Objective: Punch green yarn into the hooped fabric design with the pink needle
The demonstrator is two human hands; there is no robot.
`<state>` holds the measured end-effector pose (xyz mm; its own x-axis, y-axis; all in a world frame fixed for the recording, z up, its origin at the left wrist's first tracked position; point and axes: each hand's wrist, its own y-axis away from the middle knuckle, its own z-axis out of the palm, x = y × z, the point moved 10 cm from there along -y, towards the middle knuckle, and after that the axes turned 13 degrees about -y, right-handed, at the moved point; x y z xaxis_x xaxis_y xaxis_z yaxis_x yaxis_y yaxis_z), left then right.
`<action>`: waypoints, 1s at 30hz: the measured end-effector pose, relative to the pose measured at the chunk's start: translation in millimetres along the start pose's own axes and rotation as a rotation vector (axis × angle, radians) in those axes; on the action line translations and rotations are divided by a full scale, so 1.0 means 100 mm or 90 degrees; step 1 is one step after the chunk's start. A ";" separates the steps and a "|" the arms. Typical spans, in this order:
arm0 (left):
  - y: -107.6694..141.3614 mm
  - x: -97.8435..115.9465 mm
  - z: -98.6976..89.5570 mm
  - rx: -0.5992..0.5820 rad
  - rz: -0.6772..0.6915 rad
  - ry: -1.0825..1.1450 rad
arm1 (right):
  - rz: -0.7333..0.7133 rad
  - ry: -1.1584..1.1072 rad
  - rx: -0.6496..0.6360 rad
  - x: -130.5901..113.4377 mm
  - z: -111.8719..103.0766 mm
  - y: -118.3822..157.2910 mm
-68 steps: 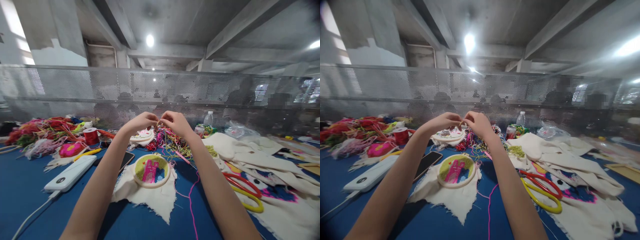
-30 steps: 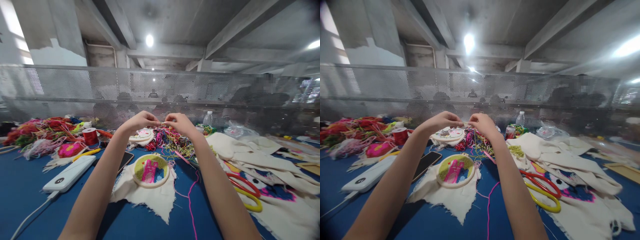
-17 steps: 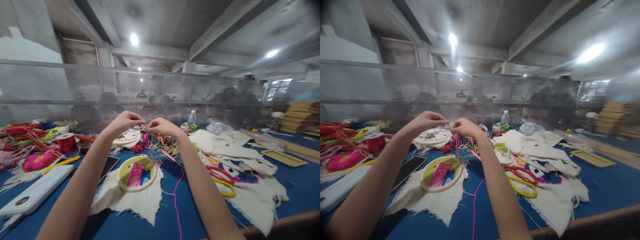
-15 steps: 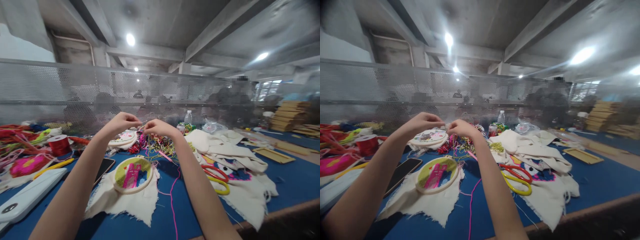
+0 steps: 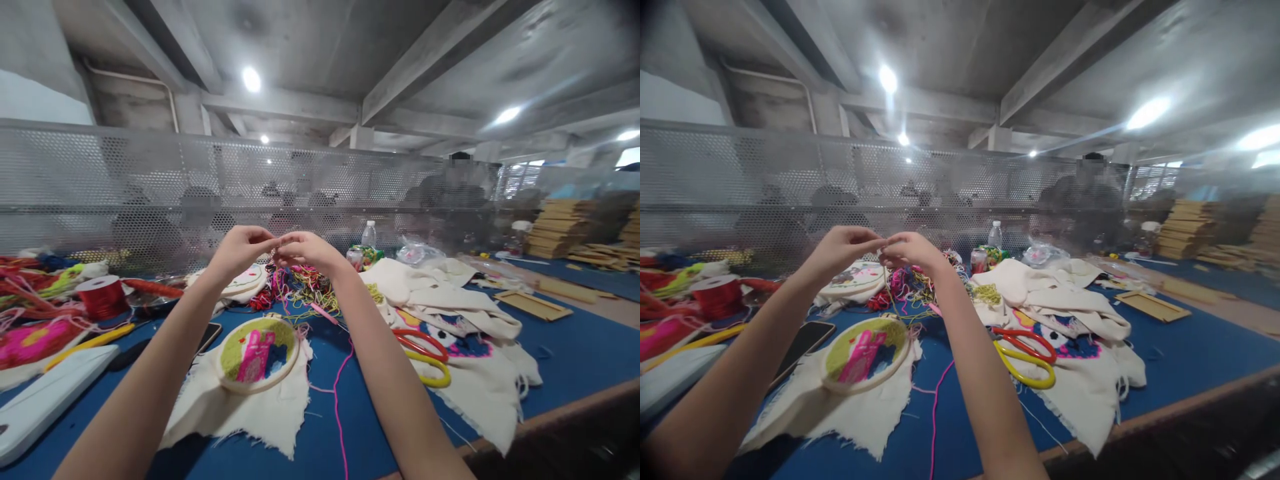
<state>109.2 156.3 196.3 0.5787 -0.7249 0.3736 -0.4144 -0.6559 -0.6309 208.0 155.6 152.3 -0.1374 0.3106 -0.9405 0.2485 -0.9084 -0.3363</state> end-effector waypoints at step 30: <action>0.01 0.10 0.08 0.026 0.132 -0.190 | -0.071 0.234 0.005 -0.03 -0.15 0.00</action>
<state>120.2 150.5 193.4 0.6677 -0.7441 0.0233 -0.5195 -0.4881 -0.7013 222.3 159.1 154.4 0.1906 0.4858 -0.8530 0.2444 -0.8651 -0.4381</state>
